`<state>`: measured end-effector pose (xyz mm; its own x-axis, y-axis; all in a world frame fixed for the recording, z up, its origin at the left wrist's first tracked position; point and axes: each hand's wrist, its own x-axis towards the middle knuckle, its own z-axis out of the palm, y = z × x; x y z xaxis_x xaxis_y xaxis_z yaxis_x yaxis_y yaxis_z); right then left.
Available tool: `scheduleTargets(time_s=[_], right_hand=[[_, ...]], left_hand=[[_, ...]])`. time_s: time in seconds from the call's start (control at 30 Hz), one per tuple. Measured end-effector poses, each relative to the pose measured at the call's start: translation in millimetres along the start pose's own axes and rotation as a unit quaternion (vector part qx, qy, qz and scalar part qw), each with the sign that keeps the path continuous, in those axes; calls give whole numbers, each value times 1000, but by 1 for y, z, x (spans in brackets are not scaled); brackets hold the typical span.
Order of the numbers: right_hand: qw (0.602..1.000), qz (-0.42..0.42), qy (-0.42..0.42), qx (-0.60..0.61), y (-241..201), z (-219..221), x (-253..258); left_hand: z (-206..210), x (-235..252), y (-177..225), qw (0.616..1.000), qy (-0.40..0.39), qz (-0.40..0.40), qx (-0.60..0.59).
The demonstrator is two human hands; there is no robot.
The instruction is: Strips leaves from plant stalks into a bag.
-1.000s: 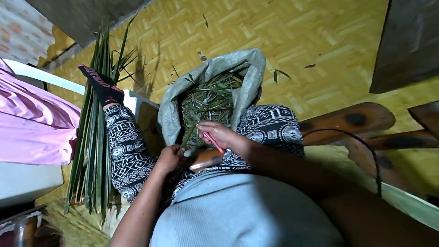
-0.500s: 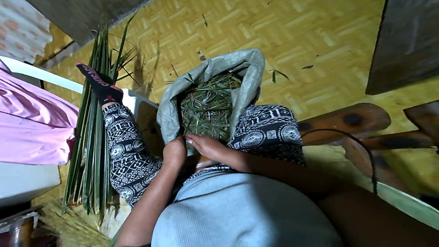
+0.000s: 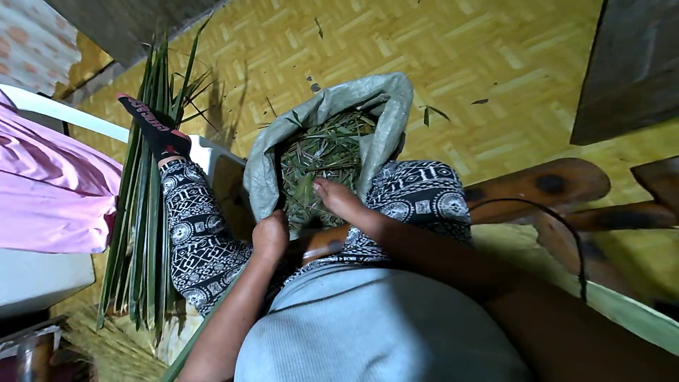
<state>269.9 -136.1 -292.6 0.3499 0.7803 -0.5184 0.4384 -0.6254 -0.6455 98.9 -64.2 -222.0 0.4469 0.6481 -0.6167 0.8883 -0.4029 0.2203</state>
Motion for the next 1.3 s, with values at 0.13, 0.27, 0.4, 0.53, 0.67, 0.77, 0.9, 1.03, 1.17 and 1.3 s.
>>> scheduleTargets(time_s=[0.13,0.27,0.4,0.53,0.67,0.77,0.9,1.03,1.17,1.3], right_hand=[[998,-21,0,56,-5,4,-12],[995,-73,-56,44,-20,15,-32],[993,-89,-75,-17,-29,11,-34],[993,-74,-49,-78,-25,5,-24],[999,-2,6,-52,-6,-6,-1],[999,-30,20,32,-2,-6,-6],[987,-84,-53,130,-9,12,-26],[982,-74,-67,161,-6,19,-20],[970,12,8,243,13,10,5],[953,26,-20,300,3,8,-16]], left_hand=[[0,1,2,1000,9,-1,9],[3,2,5,999,17,-1,42],[10,1,4,997,42,16,62],[10,0,4,997,32,15,64],[7,1,0,999,23,19,12],[4,6,-4,999,12,16,-41],[-1,11,-4,996,4,22,-89],[-3,9,-5,991,-10,33,-126],[-3,8,-8,991,-20,32,-132],[-2,11,-11,990,-20,33,-135]])
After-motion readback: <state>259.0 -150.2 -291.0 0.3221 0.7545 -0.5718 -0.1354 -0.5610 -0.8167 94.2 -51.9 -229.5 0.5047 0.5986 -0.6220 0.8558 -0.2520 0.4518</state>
